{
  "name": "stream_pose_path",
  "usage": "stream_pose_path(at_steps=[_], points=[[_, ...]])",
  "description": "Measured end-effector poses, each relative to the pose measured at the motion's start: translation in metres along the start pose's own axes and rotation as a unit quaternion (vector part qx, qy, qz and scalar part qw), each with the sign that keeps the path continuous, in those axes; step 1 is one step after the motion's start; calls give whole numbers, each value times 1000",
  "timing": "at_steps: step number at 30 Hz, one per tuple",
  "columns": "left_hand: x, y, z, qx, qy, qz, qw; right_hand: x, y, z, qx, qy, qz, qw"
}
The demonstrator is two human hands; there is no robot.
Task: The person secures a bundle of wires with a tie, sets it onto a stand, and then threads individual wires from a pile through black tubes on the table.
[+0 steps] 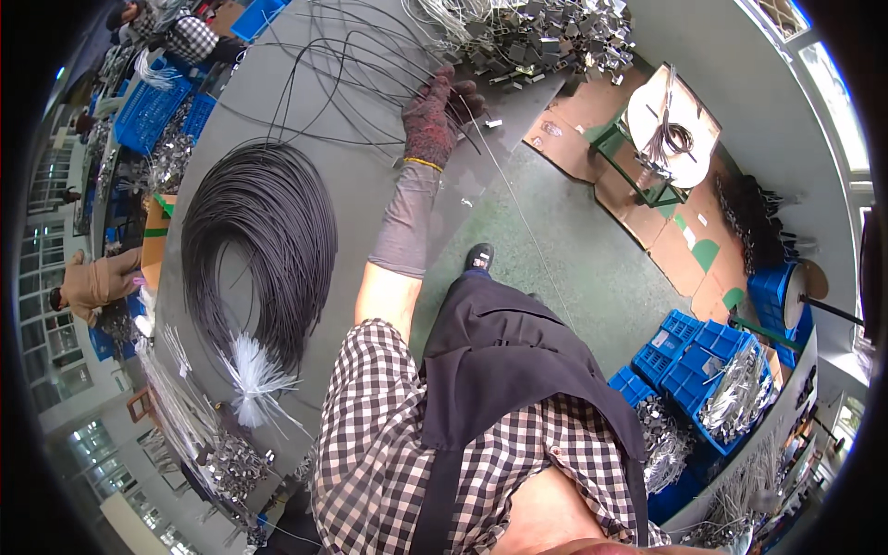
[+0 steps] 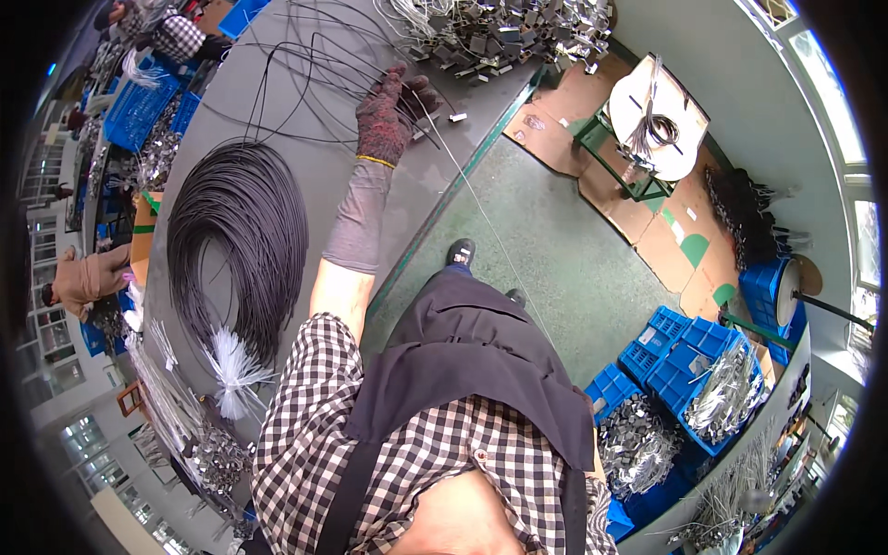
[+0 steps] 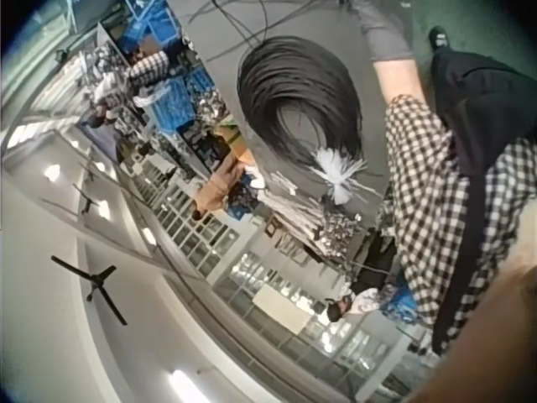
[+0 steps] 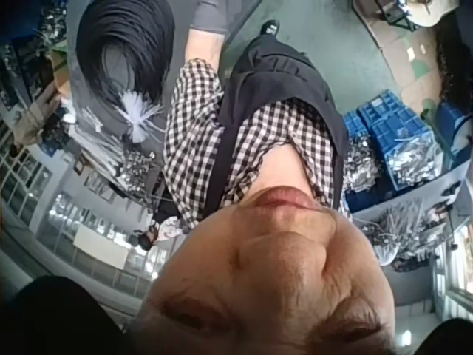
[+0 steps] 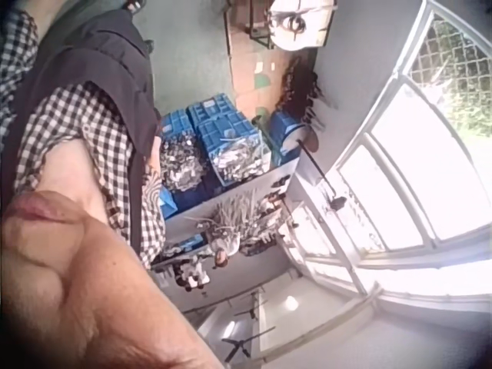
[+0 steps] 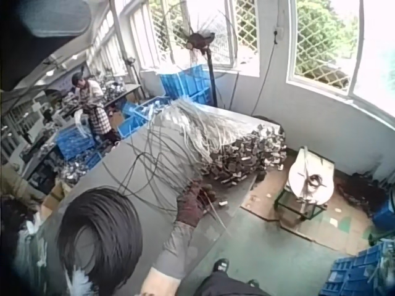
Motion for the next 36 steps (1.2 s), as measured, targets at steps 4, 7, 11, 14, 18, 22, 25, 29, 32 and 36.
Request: stream_pose_path(at_steps=[4,7,11,14,18,22,25,29,32,36], points=[[-2,4,4,-53,-46,-23,997,1,-1,5,0,5,5,1000],[11,5,17,-65,-93,-15,993,2,-2,10,-5,13,9,1000],[36,18,22,-96,-109,55,988,3,-4,16,-12,18,9,1000],[58,33,47,-79,-136,94,983,15,-8,22,-9,32,20,999],[96,56,47,-66,-123,148,979,98,-109,-6,-52,-51,-6,997],[131,74,8,-37,-86,218,971,218,-198,-30,-58,-85,160,982],[121,65,8,-21,-70,176,982,272,-214,-28,-29,-25,251,967],[54,18,50,-30,-287,-11,957,230,-205,-11,-4,251,278,927],[3,6,49,-119,-209,12,971,176,-193,-3,35,164,148,975],[-19,-15,73,-170,-144,42,974,200,-193,-28,108,9,71,992]])
Point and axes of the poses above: each hand's wrist, its own y-axis away from the middle knuckle, its own z-axis out of the back of the hand, x = y × z, the point moved 2 cm from there along -y, towards the middle knuckle, and after that the axes turned 4 degrees about z, right-handed, at the moved point
